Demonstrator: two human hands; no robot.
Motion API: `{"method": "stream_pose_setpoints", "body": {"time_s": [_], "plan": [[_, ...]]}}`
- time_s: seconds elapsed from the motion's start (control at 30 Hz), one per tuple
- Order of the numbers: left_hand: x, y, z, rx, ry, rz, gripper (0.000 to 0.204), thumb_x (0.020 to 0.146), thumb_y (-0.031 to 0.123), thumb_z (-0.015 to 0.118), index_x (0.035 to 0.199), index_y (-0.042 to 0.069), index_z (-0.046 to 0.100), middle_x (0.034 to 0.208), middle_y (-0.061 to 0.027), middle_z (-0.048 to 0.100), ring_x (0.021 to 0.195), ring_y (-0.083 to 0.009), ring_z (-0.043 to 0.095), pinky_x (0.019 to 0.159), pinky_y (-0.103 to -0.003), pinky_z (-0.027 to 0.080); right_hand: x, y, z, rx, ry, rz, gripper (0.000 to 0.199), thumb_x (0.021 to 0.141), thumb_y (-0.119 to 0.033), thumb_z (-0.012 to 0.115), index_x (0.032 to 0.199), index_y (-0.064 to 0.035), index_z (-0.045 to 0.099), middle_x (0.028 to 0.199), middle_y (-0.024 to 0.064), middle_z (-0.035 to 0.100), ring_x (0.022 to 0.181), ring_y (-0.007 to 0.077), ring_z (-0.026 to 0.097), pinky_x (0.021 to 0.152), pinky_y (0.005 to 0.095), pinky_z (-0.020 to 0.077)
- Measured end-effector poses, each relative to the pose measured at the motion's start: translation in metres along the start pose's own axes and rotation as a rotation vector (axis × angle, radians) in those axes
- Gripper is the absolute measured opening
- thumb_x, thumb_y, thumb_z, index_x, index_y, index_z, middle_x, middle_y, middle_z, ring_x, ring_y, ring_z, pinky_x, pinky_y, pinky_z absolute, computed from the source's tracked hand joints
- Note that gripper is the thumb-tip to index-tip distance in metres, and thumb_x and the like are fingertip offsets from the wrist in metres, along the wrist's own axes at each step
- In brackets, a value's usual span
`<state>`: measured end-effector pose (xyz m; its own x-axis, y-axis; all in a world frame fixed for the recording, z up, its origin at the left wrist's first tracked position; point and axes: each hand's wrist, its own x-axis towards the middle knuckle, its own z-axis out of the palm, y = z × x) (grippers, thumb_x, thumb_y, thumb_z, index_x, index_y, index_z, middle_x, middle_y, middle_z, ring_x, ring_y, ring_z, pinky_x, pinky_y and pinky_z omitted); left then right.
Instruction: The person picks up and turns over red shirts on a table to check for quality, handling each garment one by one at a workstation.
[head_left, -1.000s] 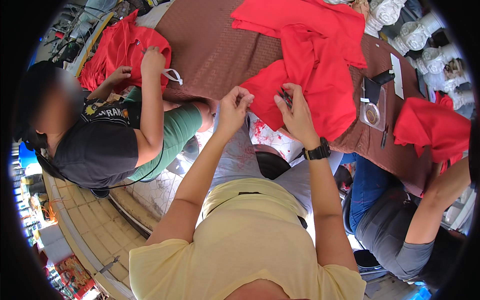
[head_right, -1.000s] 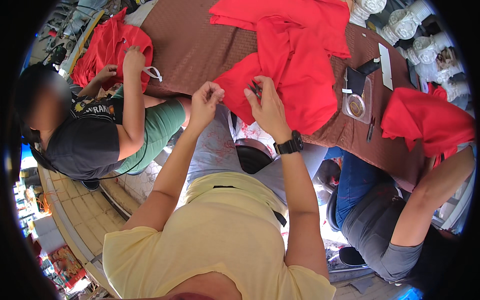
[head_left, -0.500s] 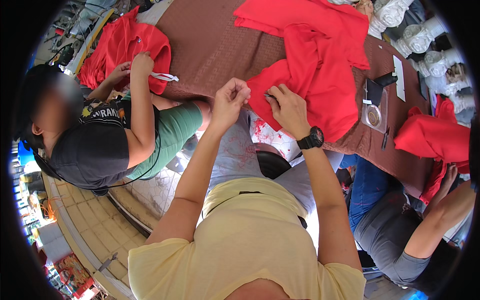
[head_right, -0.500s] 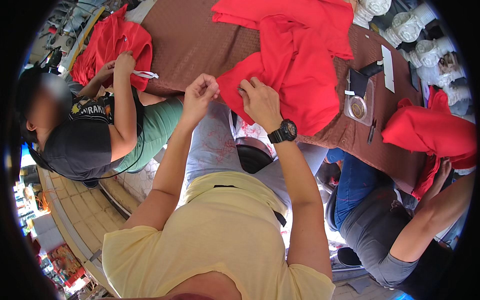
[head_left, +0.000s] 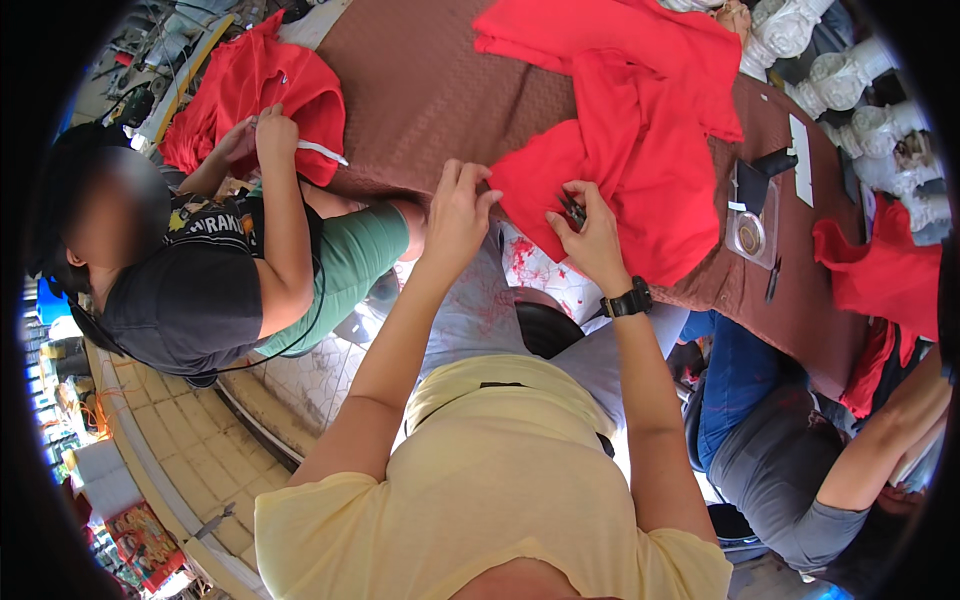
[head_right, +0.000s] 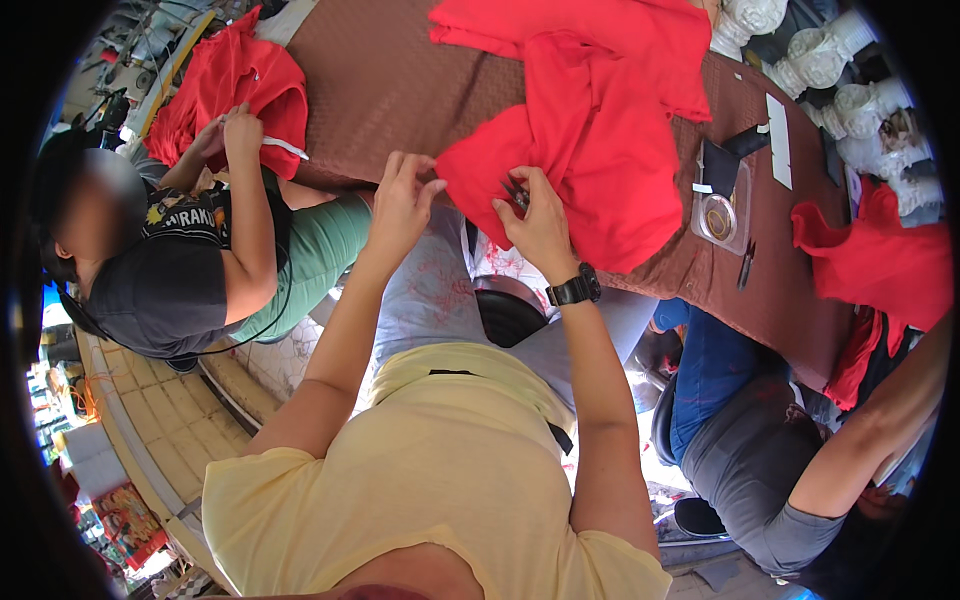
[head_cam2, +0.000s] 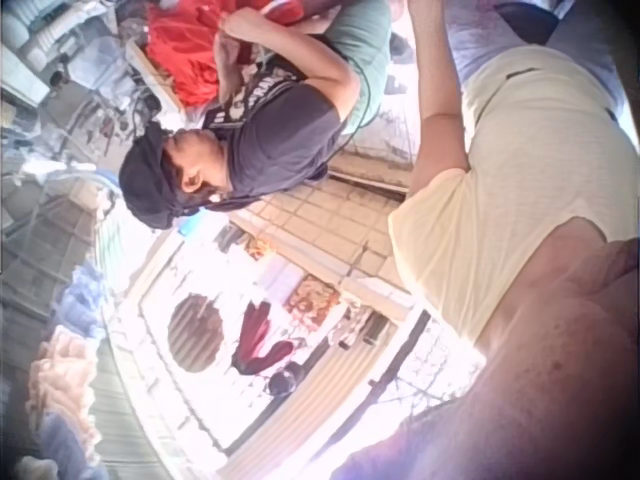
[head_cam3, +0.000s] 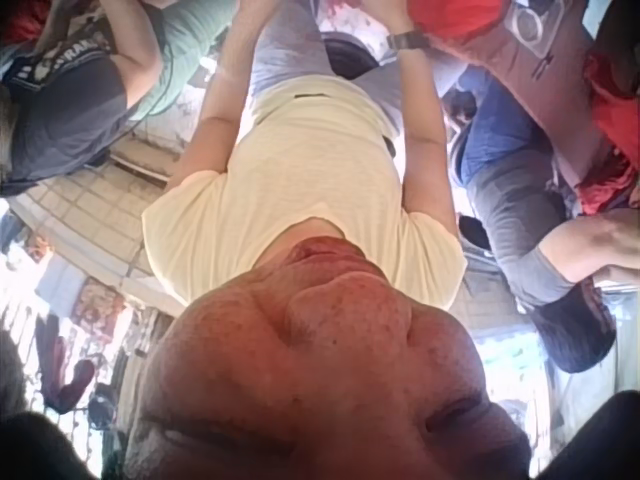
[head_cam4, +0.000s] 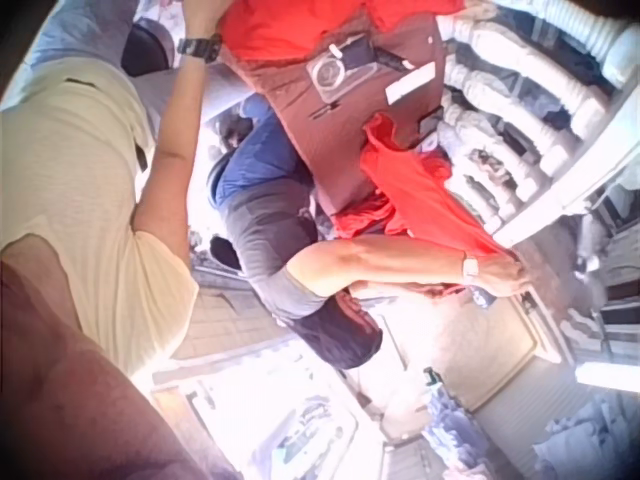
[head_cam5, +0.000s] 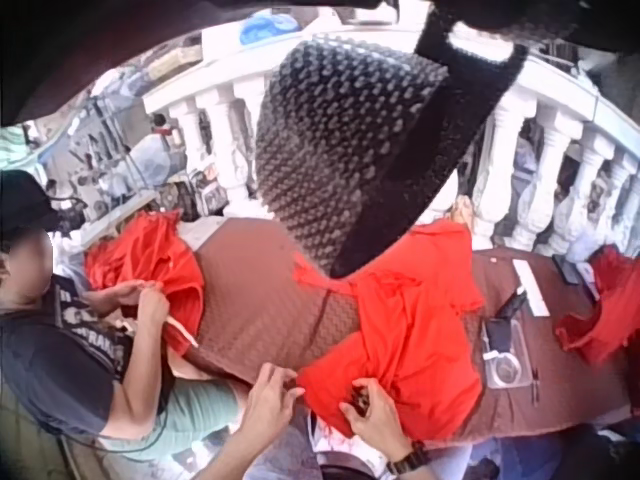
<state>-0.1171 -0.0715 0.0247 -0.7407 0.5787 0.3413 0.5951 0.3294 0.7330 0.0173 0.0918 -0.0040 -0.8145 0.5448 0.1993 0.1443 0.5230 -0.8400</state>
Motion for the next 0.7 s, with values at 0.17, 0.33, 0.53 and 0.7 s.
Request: {"method": "stream_pose_setpoints", "body": {"time_s": [0.17, 0.33, 0.53, 0.7], "plan": [[0.011, -0.049, 0.028, 0.112, 0.076, 0.261, 0.013, 0.088, 0.004, 0.068, 0.096, -0.001, 0.059, 0.085, -0.0114, 0.057, 0.076, -0.0265, 0.061, 0.07, -0.036, 0.049, -0.003, 0.003, 0.005, -0.003, 0.032, -0.042, 0.045, 0.081, -0.018, 0.078, 0.117, -0.0026, 0.054, 0.104, 0.0193, 0.064, 0.096, 0.0341, 0.064, 0.082, 0.041, 0.0513], [0.013, -0.07, 0.01, -0.384, -0.09, -0.257, 0.003, 0.096, 0.005, 0.059, 0.095, 0.003, 0.057, 0.078, -0.0014, 0.055, 0.072, -0.0116, 0.055, 0.065, -0.026, 0.045, -0.005, 0.006, 0.006, 0.027, 0.029, 0.031, 0.046, 0.08, -0.02, 0.08, 0.116, -0.0034, 0.056, 0.101, 0.017, 0.064, 0.092, 0.0308, 0.063, 0.08, 0.0392, 0.0508], [-0.001, -0.04, -0.055, -0.151, -0.778, -0.243, 0.011, 0.093, 0.005, 0.062, 0.103, 0.001, 0.062, 0.075, -0.003, 0.055, 0.07, -0.0114, 0.053, 0.067, -0.029, 0.046, -0.007, 0.013, 0.007, 0.056, 0.043, 0.015, 0.047, 0.08, -0.021, 0.08, 0.116, -0.0041, 0.056, 0.1, 0.016, 0.064, 0.09, 0.0292, 0.063, 0.079, 0.0389, 0.0507], [0.015, -0.025, -0.019, 0.018, -0.004, -0.035, 0.023, 0.088, 0.01, 0.069, 0.11, 0.001, 0.067, 0.094, -0.0133, 0.061, 0.077, -0.0235, 0.062, 0.072, -0.035, 0.05, -0.009, 0.014, 0.008, 0.055, 0.04, 0.034, 0.047, 0.08, -0.021, 0.08, 0.117, -0.0043, 0.056, 0.103, 0.0161, 0.065, 0.092, 0.0288, 0.063, 0.081, 0.0385, 0.0512]]}}
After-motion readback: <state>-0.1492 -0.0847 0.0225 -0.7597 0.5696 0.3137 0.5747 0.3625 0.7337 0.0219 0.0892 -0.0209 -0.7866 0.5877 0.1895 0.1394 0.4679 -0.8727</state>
